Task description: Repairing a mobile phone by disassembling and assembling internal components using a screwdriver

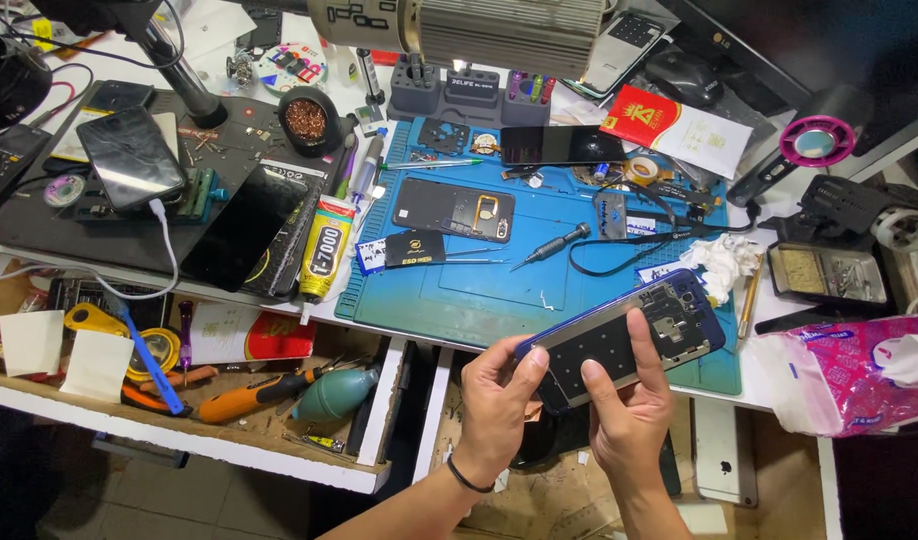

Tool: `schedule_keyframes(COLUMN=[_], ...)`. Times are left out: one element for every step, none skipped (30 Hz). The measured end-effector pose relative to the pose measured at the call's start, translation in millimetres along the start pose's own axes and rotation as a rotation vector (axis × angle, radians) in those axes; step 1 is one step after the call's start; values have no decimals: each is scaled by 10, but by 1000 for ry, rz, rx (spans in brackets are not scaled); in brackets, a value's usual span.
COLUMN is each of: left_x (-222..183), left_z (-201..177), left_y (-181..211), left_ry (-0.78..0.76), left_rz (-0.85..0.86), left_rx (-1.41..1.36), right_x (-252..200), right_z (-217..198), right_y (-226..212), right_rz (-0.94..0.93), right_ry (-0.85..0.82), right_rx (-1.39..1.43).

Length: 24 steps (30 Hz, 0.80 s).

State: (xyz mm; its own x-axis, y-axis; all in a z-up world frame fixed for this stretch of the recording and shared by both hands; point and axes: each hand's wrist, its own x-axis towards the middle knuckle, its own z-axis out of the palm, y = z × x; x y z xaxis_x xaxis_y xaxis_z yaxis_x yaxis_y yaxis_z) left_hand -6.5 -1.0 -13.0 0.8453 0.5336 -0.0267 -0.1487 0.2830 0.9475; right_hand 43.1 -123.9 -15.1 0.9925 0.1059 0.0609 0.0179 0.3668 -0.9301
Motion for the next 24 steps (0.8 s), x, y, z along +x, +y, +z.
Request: schedule_keyframes(left_x=[0,0,-1,5,7,10,14,18,23,27,30,33,41,49,61,61,64,67,63,59,60,51,38,25], left_z=[-2,-3,-5,-4,-6,-9,-2,4,12,5,0,-6,-12,-20,-31,-27,-23,-18,-20,-22,-20,-16,-9,0], left_y=[2,6,9,25,41,57,69,81,91,99,107,113,143,173,204,190,179,169,160,152,142,131,118,105], left_ry=[-1,-7,-12,-14,-10,-6,-7,0,6,4,-17,-38,-40,-54,-67,-68,-64,-60,-61,-51,-42,-44,-36,-28], left_rz=[1,-5,-11,-9,-21,-33,-32,-31,-30,-30,-30,-31,-33,-60,-86,-87,-64,-42,-41,-43,-44,-42,-99,-156], left_rx=[0,-19,-38,-38,-29,-19,-19,-16,-15,-16,-11,-6,-8,20,48,46,79,112,112,116,119,118,66,14], right_x=[-1,-3,-5,0,1,3,4,6,8,13,18,22,31,40,54,55,58,61,64,66,74,83,86,90], right_z=[5,9,14,15,16,17,23,29,33,24,12,0,-4,-5,-3,-14,-24,-34,-44,-54,-65,-47,-35,-24], right_y=[-2,-6,-9,-16,-20,-25,-34,-43,-52,-49,-46,-42,-82,-120,-157,-163,-169,-176,-175,-174,-174,-196,-220,-244], right_rz=[-2,5,10,8,-9,-25,-26,-27,-28,-30,-21,-12,-13,8,28,28,85,143,142,134,124,121,133,145], right_ry=[0,-2,-4,-4,-19,-33,-33,-38,-42,-40,-42,-43,-41,-64,-88,-87,-94,-102,-102,-105,-108,-108,-108,-109], right_rx=[0,1,2,3,-12,-26,-26,-39,-54,-55,-45,-35,-37,-114,-190,-192,-198,-203,-203,-228,-253,-253,-269,-285])
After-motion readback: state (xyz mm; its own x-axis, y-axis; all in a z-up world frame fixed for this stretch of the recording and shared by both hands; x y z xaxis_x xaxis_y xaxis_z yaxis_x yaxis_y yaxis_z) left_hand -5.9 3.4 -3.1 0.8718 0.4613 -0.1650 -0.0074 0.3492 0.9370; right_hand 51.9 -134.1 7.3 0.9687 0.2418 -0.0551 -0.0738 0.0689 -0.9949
